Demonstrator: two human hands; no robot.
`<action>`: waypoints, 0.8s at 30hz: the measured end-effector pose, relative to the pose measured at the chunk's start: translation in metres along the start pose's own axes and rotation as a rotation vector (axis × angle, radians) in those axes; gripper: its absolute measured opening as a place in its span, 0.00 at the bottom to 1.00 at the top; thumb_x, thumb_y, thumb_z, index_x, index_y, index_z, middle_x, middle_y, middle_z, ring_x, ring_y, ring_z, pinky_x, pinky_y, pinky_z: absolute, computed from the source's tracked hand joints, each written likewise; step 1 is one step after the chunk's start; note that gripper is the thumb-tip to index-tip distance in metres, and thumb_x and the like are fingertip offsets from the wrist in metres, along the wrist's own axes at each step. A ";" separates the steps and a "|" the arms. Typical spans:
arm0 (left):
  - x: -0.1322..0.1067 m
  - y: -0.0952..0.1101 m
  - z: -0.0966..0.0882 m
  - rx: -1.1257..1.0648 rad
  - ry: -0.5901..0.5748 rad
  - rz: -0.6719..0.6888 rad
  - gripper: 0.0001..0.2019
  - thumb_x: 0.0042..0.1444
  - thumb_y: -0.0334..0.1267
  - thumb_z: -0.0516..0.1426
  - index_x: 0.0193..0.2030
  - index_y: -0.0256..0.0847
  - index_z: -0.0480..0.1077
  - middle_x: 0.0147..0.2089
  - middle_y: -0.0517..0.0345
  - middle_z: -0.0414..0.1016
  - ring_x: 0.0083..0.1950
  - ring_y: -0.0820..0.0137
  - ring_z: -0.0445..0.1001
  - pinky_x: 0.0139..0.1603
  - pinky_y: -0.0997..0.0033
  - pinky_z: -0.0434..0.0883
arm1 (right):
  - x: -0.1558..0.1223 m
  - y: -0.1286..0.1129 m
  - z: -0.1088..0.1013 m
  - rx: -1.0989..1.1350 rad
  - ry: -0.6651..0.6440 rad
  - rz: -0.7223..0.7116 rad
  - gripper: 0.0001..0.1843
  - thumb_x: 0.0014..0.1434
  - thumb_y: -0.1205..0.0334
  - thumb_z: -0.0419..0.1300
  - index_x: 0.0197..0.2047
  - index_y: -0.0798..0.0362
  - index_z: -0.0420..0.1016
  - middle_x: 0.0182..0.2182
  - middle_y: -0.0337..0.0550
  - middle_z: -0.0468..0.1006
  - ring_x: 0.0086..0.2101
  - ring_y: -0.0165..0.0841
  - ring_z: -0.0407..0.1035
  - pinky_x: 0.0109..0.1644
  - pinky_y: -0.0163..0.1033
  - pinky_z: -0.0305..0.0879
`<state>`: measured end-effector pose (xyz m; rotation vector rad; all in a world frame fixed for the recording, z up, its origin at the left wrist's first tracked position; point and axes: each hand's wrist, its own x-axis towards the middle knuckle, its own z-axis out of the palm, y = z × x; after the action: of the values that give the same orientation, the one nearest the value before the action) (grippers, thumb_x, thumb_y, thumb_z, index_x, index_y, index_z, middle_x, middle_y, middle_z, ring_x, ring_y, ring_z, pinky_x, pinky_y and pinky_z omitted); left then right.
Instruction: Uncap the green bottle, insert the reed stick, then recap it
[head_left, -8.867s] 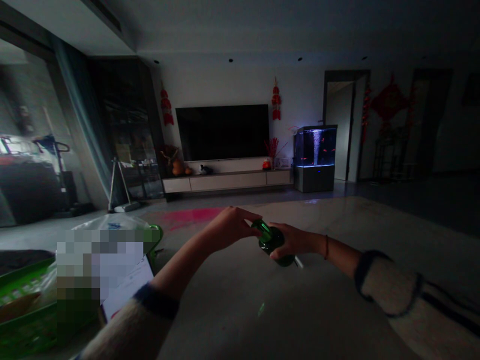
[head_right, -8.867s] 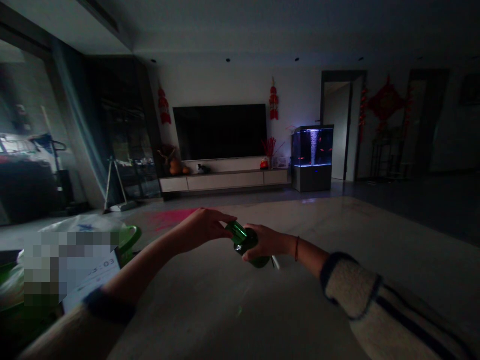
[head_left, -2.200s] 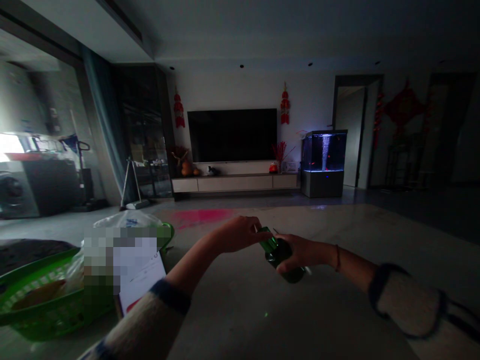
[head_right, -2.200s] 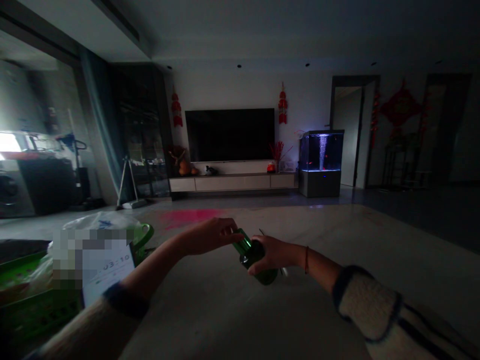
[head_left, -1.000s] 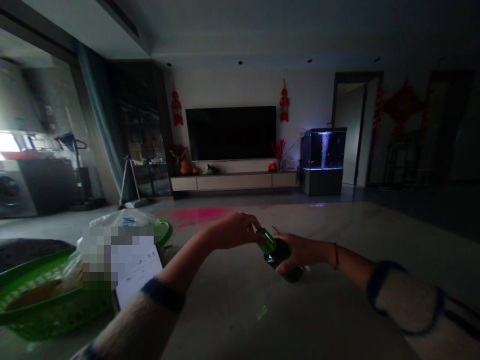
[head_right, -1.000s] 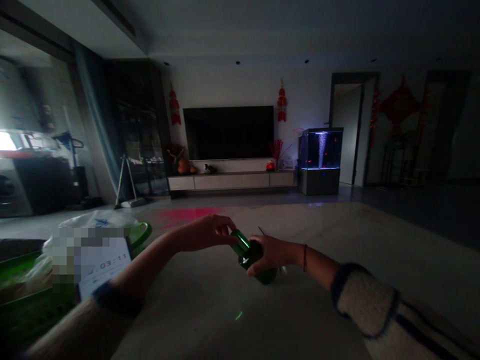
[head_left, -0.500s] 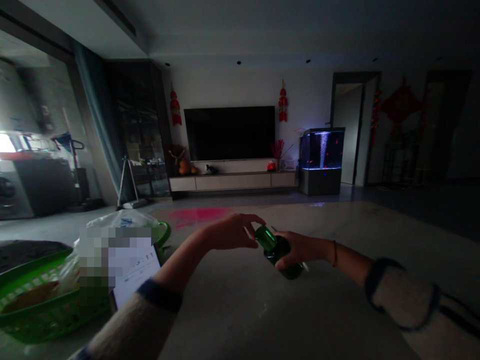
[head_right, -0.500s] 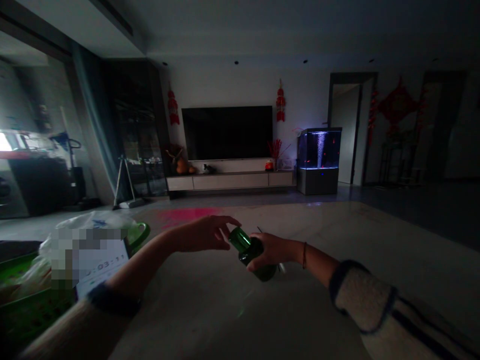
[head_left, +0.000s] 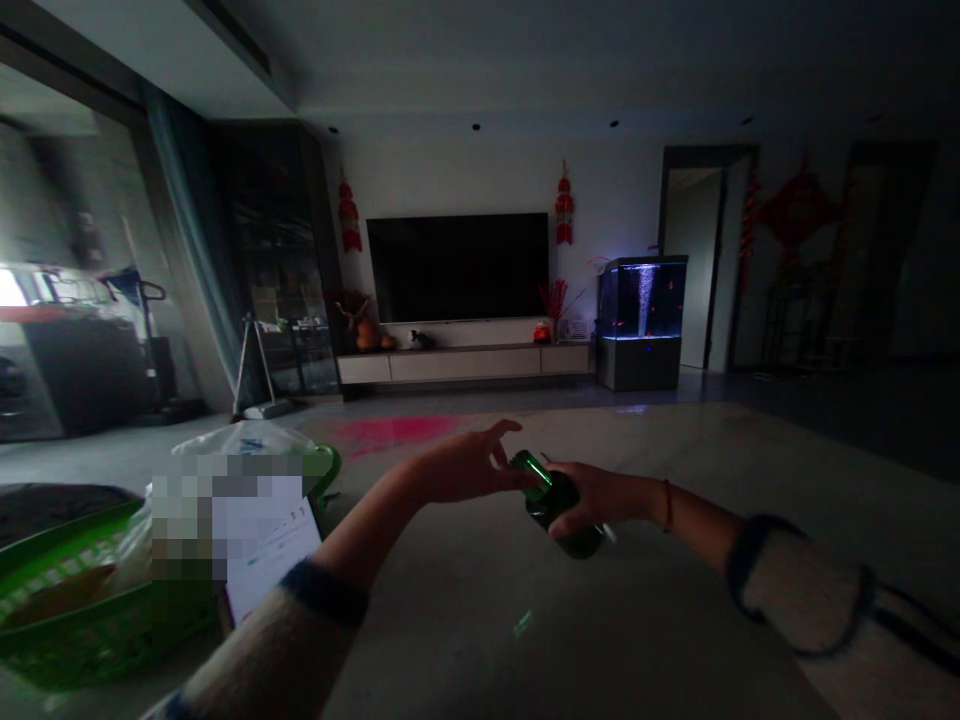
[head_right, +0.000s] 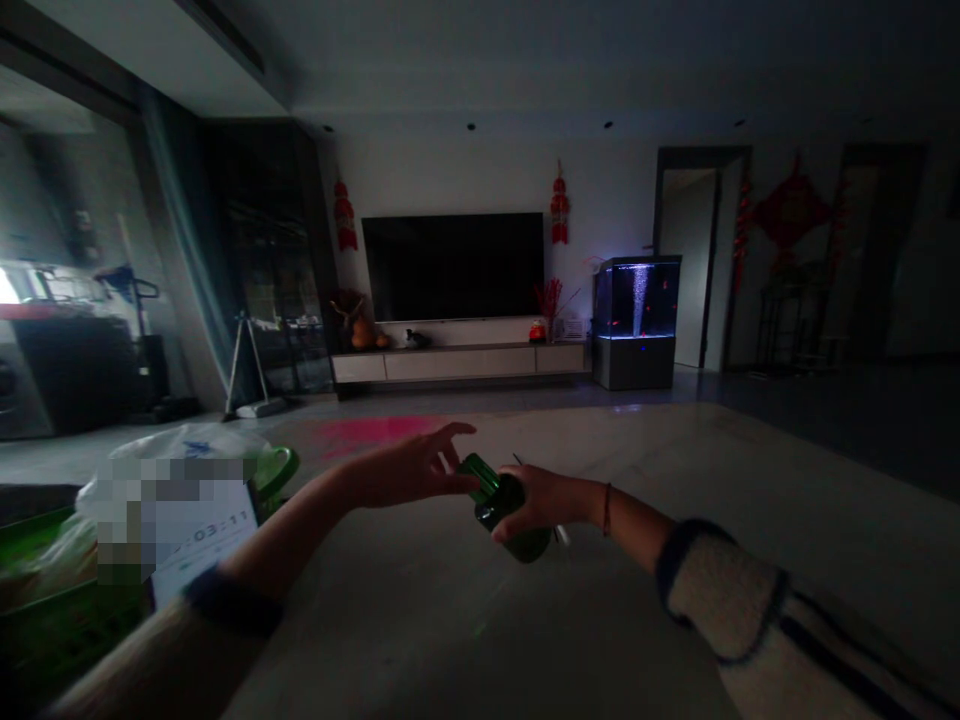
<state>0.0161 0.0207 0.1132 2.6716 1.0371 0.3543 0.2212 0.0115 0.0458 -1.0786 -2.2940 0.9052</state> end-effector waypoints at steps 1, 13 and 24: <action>0.000 -0.002 0.000 -0.018 -0.002 0.009 0.36 0.43 0.54 0.56 0.57 0.41 0.50 0.39 0.54 0.71 0.33 0.73 0.70 0.32 0.74 0.64 | 0.000 -0.001 0.000 -0.006 0.003 0.000 0.29 0.39 0.57 0.64 0.45 0.57 0.62 0.36 0.41 0.68 0.37 0.31 0.63 0.39 0.36 0.60; 0.004 -0.008 -0.002 0.036 0.000 0.032 0.22 0.45 0.54 0.55 0.39 0.38 0.67 0.33 0.56 0.72 0.31 0.72 0.69 0.29 0.74 0.63 | 0.000 0.001 0.002 -0.027 -0.009 -0.017 0.32 0.38 0.56 0.65 0.46 0.57 0.62 0.37 0.42 0.69 0.38 0.33 0.64 0.41 0.37 0.60; 0.001 -0.012 -0.005 -0.139 -0.088 0.074 0.34 0.40 0.44 0.61 0.55 0.45 0.56 0.40 0.55 0.71 0.34 0.72 0.71 0.33 0.72 0.66 | 0.000 0.000 0.001 0.004 -0.017 -0.004 0.30 0.38 0.56 0.65 0.45 0.57 0.63 0.37 0.44 0.69 0.38 0.33 0.64 0.40 0.36 0.61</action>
<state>0.0077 0.0303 0.1141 2.5807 0.8573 0.3076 0.2207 0.0112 0.0451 -1.0681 -2.3063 0.9210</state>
